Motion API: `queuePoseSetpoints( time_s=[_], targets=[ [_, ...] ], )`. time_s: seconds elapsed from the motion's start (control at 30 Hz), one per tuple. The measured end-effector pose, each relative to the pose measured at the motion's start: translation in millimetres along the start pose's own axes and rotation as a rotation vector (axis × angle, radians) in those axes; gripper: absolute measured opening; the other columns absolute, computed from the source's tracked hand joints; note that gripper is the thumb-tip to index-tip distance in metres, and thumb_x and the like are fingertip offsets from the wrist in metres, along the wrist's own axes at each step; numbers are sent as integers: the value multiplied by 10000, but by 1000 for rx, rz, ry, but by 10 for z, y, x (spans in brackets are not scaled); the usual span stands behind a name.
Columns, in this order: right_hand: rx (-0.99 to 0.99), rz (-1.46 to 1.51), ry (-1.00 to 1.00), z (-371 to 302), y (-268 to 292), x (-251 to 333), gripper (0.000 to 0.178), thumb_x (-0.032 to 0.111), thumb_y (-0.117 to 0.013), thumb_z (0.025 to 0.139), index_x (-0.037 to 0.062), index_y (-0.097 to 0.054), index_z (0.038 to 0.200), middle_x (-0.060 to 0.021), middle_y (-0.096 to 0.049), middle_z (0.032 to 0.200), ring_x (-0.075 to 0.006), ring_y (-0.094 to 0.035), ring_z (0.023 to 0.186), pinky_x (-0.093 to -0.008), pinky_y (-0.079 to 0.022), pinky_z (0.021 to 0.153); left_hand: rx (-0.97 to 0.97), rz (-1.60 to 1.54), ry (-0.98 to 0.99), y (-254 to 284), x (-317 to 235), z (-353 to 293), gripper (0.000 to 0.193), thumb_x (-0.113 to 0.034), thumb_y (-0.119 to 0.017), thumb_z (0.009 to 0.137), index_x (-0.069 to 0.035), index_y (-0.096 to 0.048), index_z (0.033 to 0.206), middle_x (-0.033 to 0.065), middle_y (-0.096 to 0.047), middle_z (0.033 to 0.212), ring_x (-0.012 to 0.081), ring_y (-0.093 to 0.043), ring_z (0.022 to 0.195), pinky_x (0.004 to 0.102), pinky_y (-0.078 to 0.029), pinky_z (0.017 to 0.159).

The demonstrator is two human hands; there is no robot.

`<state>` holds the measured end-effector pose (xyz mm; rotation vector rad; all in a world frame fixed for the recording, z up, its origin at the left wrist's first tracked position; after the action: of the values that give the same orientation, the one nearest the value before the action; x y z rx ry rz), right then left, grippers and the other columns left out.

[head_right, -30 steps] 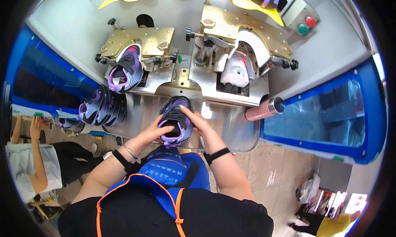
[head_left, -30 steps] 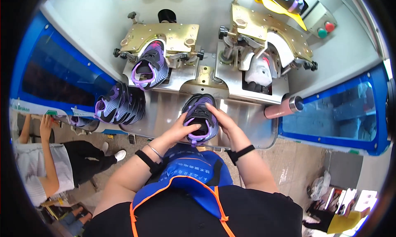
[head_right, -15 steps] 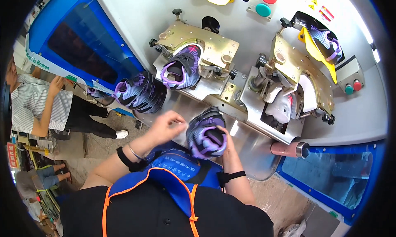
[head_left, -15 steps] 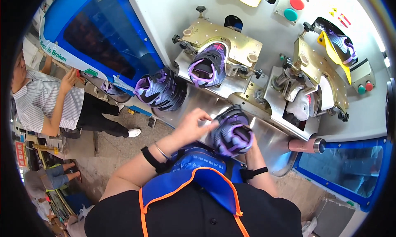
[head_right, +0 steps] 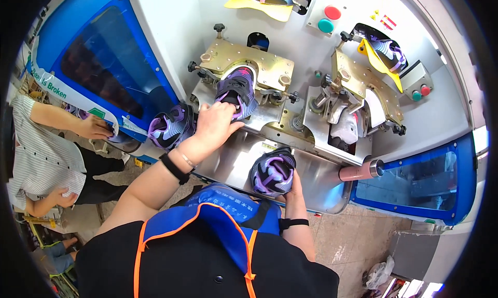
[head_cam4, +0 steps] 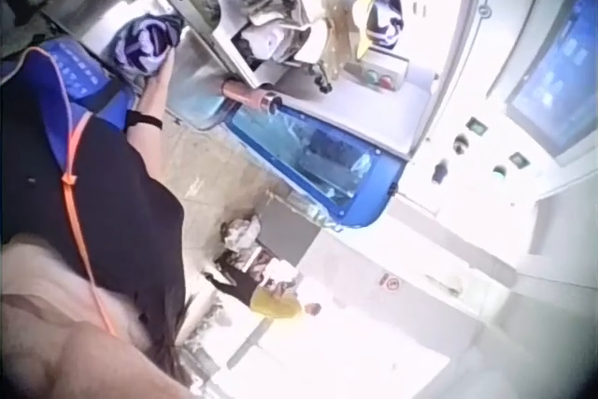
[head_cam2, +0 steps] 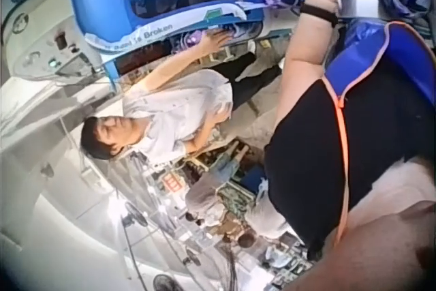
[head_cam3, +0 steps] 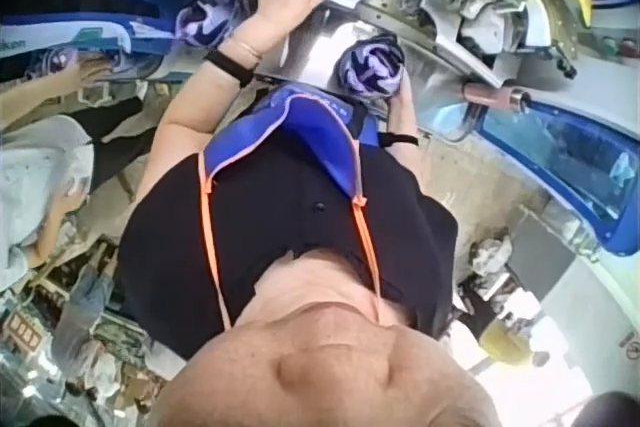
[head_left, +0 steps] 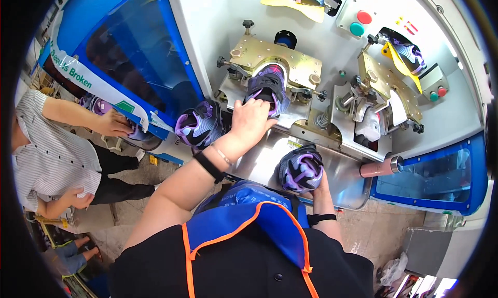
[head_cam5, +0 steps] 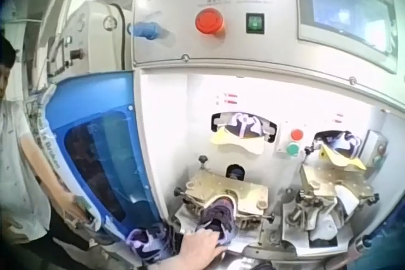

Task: Load shoe uppers into a toe-lasting or molding machine, operate the machine, and move finished components to a collection table.

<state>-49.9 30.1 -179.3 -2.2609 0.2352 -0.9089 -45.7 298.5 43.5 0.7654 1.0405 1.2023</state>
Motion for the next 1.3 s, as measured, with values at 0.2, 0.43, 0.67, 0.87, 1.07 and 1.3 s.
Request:
queuePoseSetpoints(
  time_s=[0.2, 0.43, 0.67, 0.87, 1.07, 1.3],
  targets=[
    [-45, 19, 47, -13, 101, 5, 357, 292, -629, 895, 25, -644, 1131, -137, -692, 1065, -241, -671, 957, -341, -548, 865, 81, -161, 54, 359, 161, 441, 358, -432, -730, 724, -79, -680, 706, 148, -659, 703, 308, -661, 690, 426, -515, 611],
    [-94, 63, 61, 3, 304, 3, 354, 293, -618, 902, 28, -645, 1134, -137, -693, 1069, -243, -672, 954, -347, -549, 867, -63, -91, -27, -6, 32, 251, 255, -334, -757, 701, -106, -670, 627, 110, -641, 656, 315, -636, 643, 420, -509, 594],
    [-95, 81, 75, 91, 388, 57, 353, 293, -584, 918, 27, -646, 1141, -136, -695, 1078, -246, -676, 957, -368, -547, 885, -267, -65, -162, -133, -91, 91, 245, -238, -734, 716, -113, -580, 571, 60, -580, 603, 250, -577, 624, 399, -443, 553],
    [-68, 109, 15, 123, 360, 73, 352, 285, -570, 921, 18, -643, 1138, -137, -697, 1075, -250, -676, 970, -373, -545, 894, -225, -116, -190, -213, 14, 134, 253, -225, -740, 714, -104, -574, 568, 62, -584, 602, 249, -588, 629, 404, -441, 566],
    [-35, 78, 54, 138, 345, 100, 365, 313, -556, 932, 43, -636, 1165, -127, -688, 1106, -245, -664, 998, -378, -539, 899, -176, -75, -160, -173, -1, 85, 214, -240, -738, 734, -90, -608, 655, 73, -610, 675, 264, -604, 697, 396, -454, 592],
    [-13, 50, 85, 73, 274, 116, 358, 315, -551, 939, 48, -632, 1162, -120, -686, 1105, -234, -664, 984, -367, -539, 893, -14, -92, -101, -270, -13, -128, 353, -181, -760, 717, -28, -547, 952, 131, -553, 941, 305, -575, 920, 396, -532, 727]
  ],
)
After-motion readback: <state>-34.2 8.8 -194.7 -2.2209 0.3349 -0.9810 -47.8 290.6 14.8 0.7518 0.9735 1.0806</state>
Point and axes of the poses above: each hand's wrist, its own z-axis towards the middle knuckle, its own y-axis out of the back of the hand, x = y × z, the point moved 6 cm from there along z, towards the middle knuckle
